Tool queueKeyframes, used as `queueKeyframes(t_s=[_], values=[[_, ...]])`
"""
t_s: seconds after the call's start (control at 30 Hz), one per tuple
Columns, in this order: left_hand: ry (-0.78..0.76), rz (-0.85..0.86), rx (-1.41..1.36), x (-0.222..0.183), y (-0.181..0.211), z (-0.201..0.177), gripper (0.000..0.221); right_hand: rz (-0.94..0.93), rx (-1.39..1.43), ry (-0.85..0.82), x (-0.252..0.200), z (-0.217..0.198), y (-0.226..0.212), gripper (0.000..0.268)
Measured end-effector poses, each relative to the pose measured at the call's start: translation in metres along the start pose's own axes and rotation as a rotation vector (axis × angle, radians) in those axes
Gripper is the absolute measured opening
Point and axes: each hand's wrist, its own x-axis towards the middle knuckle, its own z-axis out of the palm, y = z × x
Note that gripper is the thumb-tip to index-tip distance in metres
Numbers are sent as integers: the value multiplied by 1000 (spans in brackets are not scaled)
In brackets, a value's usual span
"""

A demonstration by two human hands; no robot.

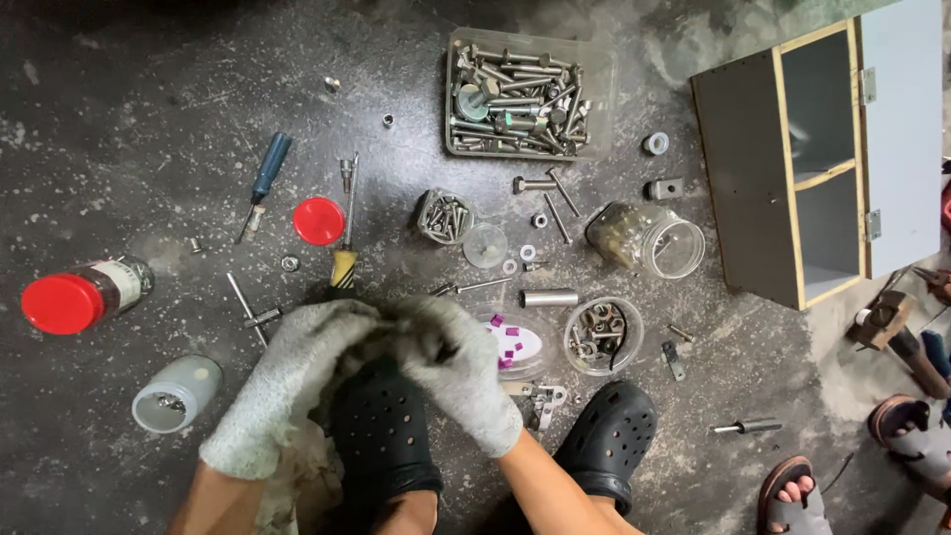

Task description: The person sits on the workshop floor working on a motorcycle wheel, threading bolts into the wheel hub by hand and tightening them. They sort loose bolts, nuts and washers into jars and containers, pick up fasteners one at a time, and use a cordless electric screwdriver to drive a fastener while holding a plastic cup of hardware.

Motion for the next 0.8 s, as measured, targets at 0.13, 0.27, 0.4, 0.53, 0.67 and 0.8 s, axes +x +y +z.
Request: queueKeyframes(t_s=[0.13,0.27,0.4,0.53,0.67,0.8], values=[[68,-14,-51,4,-14,-8,25,121,-129,126,13,-8,4,41],[20,22,-68,-2,-5,-10,27,-201,-173,31,28,-1,12,43],[18,-53,-84,-7,9,-6,28,-29,-614,55,39,22,25,42],[54,-177,-254,-8,7,1,25,-33,-698,118,49,36,41,34],[-4,-49,-152,-11,10,-3,27,-46,-668,163,44,31,41,42],[56,-160,-167,-17,25,0,29,-176,-495,220,23,12,29,52]])
